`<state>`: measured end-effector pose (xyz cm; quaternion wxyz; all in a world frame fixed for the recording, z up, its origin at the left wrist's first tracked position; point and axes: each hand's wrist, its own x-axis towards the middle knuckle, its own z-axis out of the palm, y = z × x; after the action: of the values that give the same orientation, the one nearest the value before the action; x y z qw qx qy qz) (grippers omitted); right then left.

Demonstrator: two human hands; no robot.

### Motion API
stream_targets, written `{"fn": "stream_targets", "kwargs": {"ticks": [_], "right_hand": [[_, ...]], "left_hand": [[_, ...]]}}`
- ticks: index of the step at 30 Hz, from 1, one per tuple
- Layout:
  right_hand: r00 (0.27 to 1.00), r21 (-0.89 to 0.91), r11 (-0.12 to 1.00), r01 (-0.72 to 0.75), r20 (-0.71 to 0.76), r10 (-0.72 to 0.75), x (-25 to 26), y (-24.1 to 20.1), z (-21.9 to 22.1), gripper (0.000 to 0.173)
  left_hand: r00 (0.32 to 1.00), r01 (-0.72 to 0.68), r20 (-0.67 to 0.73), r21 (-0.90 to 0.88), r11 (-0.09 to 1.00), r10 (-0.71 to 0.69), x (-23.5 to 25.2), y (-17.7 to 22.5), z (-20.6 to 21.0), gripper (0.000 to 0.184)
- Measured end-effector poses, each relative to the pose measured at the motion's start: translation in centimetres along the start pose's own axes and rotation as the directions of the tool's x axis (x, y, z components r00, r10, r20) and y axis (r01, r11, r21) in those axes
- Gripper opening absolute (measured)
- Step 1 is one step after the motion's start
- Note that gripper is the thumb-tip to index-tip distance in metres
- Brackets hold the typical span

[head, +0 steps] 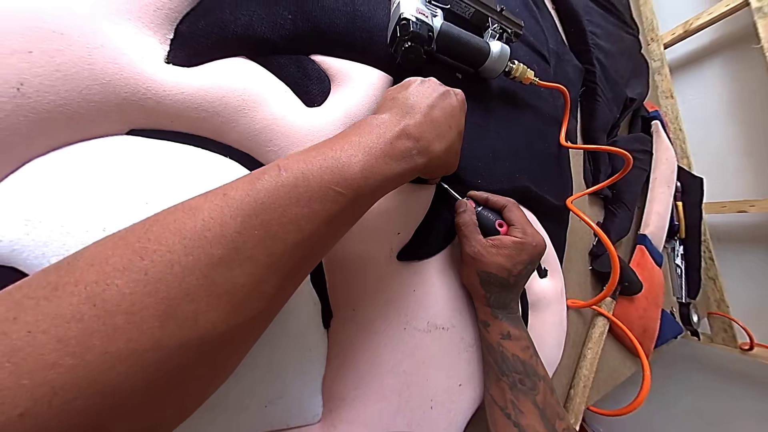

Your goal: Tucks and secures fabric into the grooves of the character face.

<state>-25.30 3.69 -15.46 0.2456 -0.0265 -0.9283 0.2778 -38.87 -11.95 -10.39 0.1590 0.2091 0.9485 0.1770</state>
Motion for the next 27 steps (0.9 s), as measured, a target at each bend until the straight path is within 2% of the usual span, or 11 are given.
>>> {"fn": "stream_targets", "kwargs": {"ticks": [10,27], "right_hand": [[1.000,0.009,1.000,-0.004,0.014,0.004,0.1,0.0,0.0,0.016],[0.998,0.041,0.998,0.052,0.024,-0.053,-0.1,0.3,0.1,0.016]], "left_hand": [[0.999,-0.050,-0.001,-0.006,0.999,0.050,0.0,-0.6,0.0,0.024],[0.994,-0.101,0.032,-0.056,0.993,0.103,-0.3,-1.5,-0.6,0.019]]}}
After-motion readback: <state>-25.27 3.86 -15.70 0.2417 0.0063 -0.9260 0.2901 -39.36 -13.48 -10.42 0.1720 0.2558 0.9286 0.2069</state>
